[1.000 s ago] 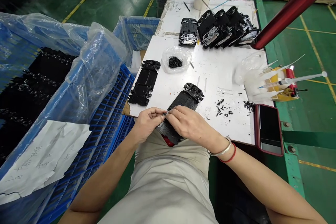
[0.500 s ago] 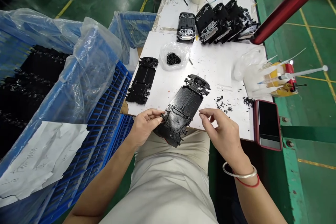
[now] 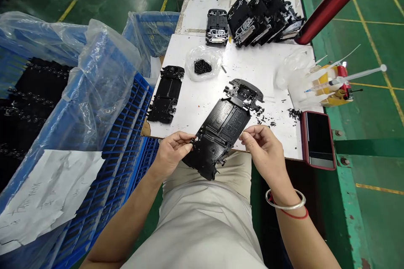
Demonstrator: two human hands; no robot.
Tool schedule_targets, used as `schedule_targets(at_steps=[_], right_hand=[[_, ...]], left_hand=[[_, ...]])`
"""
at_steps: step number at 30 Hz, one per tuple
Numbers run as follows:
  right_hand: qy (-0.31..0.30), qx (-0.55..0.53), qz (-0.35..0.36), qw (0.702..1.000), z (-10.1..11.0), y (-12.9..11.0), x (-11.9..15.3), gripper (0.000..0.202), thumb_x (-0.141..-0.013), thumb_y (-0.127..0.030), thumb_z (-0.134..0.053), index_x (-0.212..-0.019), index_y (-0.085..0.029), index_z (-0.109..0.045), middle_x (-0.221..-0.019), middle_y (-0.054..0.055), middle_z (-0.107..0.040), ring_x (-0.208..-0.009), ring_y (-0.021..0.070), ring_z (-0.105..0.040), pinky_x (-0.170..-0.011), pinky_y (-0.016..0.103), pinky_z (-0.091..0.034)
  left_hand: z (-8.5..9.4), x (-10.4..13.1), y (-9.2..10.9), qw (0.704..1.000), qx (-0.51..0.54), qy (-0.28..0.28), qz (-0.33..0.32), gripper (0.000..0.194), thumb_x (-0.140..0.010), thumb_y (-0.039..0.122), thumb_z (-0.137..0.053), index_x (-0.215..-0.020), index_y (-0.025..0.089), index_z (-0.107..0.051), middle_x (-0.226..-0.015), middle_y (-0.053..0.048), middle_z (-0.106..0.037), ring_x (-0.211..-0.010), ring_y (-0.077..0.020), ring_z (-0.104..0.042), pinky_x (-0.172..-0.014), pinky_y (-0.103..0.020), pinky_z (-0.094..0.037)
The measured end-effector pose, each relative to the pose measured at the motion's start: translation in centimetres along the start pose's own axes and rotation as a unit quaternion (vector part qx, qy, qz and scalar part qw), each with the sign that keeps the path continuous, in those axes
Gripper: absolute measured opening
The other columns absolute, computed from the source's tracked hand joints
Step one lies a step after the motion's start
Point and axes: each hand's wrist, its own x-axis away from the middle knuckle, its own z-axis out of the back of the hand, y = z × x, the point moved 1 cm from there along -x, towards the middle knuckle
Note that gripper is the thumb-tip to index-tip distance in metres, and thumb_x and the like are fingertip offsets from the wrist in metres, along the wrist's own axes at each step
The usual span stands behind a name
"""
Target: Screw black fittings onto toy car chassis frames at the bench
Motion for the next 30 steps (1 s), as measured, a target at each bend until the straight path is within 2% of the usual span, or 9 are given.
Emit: schedule_targets(at_steps=[9,13,18,20,22,24,26,28,30], right_hand=[[-0.007,-0.027,-0.02,0.999,0.0,-0.4,0.7,0.021,-0.084,-0.04,-0.067,-0.082,-0.021,-0.059,-0.061,-0.003,-0.057,-0.056,0.0102,-0.051,-0.056,0.023,-0.043],[-0.024,-0.073,-0.068,0.995,0.3,0.6,0.5,0.026,-0.082,-0.045,-0.069,-0.079,-0.021,-0.059,-0.06,-0.003,-0.057,-0.056,0.0103,-0.051,-0.056,0.023,-0.041],[-0.009,-0.126,-0.131,0.983,0.7,2.2,0.0,0.034,-0.072,-0.049,-0.078,-0.078,-0.022,-0.059,-0.059,-0.005,-0.055,-0.054,0.0091,-0.05,-0.054,0.021,-0.04],[0.013,-0.142,-0.141,0.98,0.7,2.7,0.0,0.038,-0.066,-0.051,-0.082,-0.077,-0.021,-0.059,-0.061,-0.005,-0.055,-0.056,0.009,-0.051,-0.055,0.021,-0.042],[0.027,-0.147,-0.147,0.978,0.8,3.3,0.1,0.041,-0.064,-0.052,-0.083,-0.075,-0.021,-0.058,-0.062,-0.004,-0.055,-0.057,0.0096,-0.052,-0.055,0.021,-0.042],[0.03,-0.143,-0.146,0.978,0.7,3.7,0.3,0.041,-0.064,-0.053,-0.082,-0.074,-0.021,-0.058,-0.061,-0.003,-0.055,-0.058,0.0109,-0.053,-0.055,0.022,-0.043],[0.026,-0.134,-0.136,0.981,0.7,4.1,0.5,0.04,-0.066,-0.054,-0.08,-0.075,-0.021,-0.058,-0.062,-0.002,-0.055,-0.058,0.0124,-0.053,-0.055,0.024,-0.043],[0.021,-0.122,-0.124,0.985,0.8,4.4,0.8,0.038,-0.069,-0.053,-0.078,-0.076,-0.021,-0.059,-0.063,-0.001,-0.056,-0.058,0.0134,-0.053,-0.054,0.025,-0.043],[0.016,-0.107,-0.119,0.987,0.9,4.6,1.0,0.037,-0.071,-0.053,-0.076,-0.078,-0.02,-0.06,-0.064,0.0,-0.058,-0.059,0.0141,-0.053,-0.054,0.026,-0.043]], left_hand=[[0.4,-0.1,-1.1,0.998,-0.017,-0.037,-0.042,0.023,-0.071,0.015,-0.069,-0.093,0.018,-0.073,-0.084,-0.001,-0.071,-0.077,-0.01,-0.064,-0.072,-0.019,-0.052],[0.0,-0.1,-0.9,0.998,-0.015,-0.048,-0.034,0.023,-0.07,0.018,-0.069,-0.093,0.016,-0.071,-0.084,-0.003,-0.07,-0.079,-0.0118,-0.064,-0.074,-0.021,-0.052],[0.5,-0.3,1.2,0.983,-0.103,-0.15,0.012,0.037,-0.081,0.033,-0.065,-0.113,0.015,-0.063,-0.094,-0.007,-0.07,-0.085,-0.0152,-0.065,-0.076,-0.025,-0.052],[1.5,-1.1,2.9,0.969,-0.202,-0.143,-0.018,0.042,-0.087,0.04,-0.059,-0.12,0.016,-0.057,-0.101,-0.008,-0.07,-0.089,-0.0173,-0.066,-0.08,-0.028,-0.052],[2.7,-2.6,4.9,0.931,-0.352,-0.057,-0.082,0.039,-0.09,0.041,-0.054,-0.119,0.015,-0.057,-0.106,-0.009,-0.069,-0.095,-0.0198,-0.065,-0.085,-0.031,-0.05],[3.7,-4.6,7.0,0.842,-0.526,0.042,-0.113,0.035,-0.092,0.037,-0.05,-0.119,0.015,-0.056,-0.115,-0.011,-0.065,-0.107,-0.0228,-0.061,-0.093,-0.033,-0.047],[4.3,-6.8,8.7,0.744,-0.659,0.088,-0.071,0.037,-0.094,0.038,-0.047,-0.121,0.014,-0.054,-0.124,-0.013,-0.06,-0.119,-0.0265,-0.055,-0.1,-0.036,-0.042],[4.4,-9.1,9.9,0.71,-0.694,0.114,-0.031,0.044,-0.093,0.041,-0.049,-0.123,0.009,-0.053,-0.129,-0.019,-0.056,-0.122,-0.0333,-0.051,-0.101,-0.042,-0.041],[4.2,-11.1,10.4,0.702,-0.7,0.127,0.006,0.054,-0.089,0.046,-0.054,-0.126,0.006,-0.051,-0.13,-0.023,-0.054,-0.122,-0.0386,-0.051,-0.1,-0.047,-0.042]])
